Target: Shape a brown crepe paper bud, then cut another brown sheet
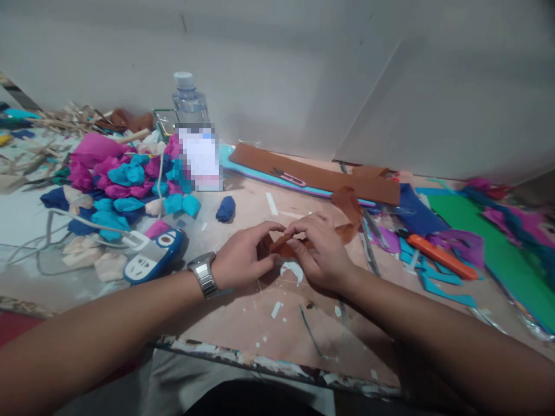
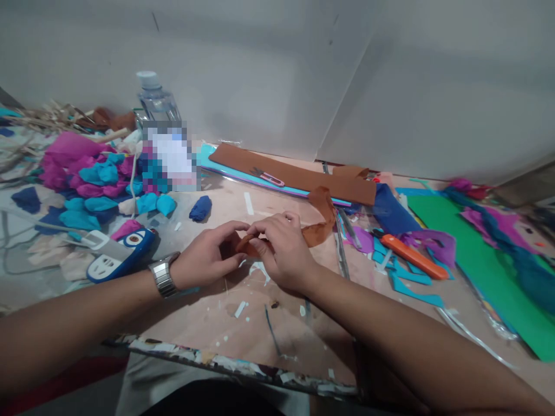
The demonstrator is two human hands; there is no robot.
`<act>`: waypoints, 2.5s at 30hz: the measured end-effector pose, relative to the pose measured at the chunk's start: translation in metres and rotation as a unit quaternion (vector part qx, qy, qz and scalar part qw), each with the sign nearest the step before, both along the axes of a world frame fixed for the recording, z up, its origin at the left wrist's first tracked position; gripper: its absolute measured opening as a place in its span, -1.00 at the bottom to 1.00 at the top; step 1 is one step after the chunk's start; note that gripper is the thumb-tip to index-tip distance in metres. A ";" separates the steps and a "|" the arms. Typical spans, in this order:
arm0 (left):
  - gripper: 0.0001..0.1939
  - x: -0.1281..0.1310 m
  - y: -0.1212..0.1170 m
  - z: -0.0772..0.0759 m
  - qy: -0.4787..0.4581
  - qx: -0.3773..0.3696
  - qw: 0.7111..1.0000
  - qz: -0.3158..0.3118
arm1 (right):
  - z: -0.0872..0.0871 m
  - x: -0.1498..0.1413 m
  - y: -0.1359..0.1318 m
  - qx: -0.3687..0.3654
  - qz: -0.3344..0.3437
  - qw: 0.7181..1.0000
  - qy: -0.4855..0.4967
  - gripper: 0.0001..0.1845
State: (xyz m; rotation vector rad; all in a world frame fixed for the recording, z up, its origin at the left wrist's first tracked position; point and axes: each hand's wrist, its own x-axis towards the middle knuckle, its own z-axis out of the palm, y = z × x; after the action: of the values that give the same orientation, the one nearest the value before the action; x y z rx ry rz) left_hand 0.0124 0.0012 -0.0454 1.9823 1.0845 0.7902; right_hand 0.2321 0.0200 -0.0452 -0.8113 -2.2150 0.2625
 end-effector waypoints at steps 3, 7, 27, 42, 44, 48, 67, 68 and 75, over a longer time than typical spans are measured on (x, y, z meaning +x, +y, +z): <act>-0.43 0.001 -0.001 0.002 0.005 0.003 1.000 0.005 | -0.001 0.000 0.000 -0.001 -0.009 1.000 0.008 -0.95; -0.68 0.000 -0.002 0.002 -0.040 -0.025 0.999 0.012 | 0.000 0.000 0.001 0.013 -0.031 0.998 0.047 -0.95; -0.78 0.005 0.000 0.007 -0.168 -0.227 0.956 0.081 | 0.003 0.001 0.001 0.073 -0.015 0.995 0.068 -0.96; -0.76 0.002 0.001 0.006 -0.184 -0.240 0.952 0.040 | 0.001 0.002 0.003 0.075 -0.031 0.994 0.077 -0.96; -0.79 0.002 0.001 0.005 -0.177 -0.218 0.959 0.036 | 0.001 0.002 0.003 0.073 -0.030 0.994 0.078 -0.95; -0.80 0.004 0.000 0.004 -0.159 -0.189 0.968 0.042 | 0.002 0.002 0.002 0.071 -0.033 0.994 0.074 -0.95; -0.85 0.004 0.000 0.007 -0.154 -0.226 0.957 0.090 | 0.005 0.000 0.000 0.093 -0.034 0.994 0.037 -0.98; -0.87 0.004 0.000 0.007 -0.157 -0.228 0.956 0.092 | 0.005 0.000 0.000 0.092 -0.036 0.994 0.038 -0.98; -0.86 0.002 0.002 0.006 -0.169 -0.247 0.950 0.092 | 0.005 0.000 0.001 0.092 -0.032 0.994 0.043 -0.99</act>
State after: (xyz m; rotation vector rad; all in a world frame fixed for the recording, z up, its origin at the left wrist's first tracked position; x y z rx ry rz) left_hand 0.0146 0.0031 -0.0393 1.2878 1.1344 0.8215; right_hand 0.2320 0.0210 -0.0403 -0.7541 -2.0934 0.0598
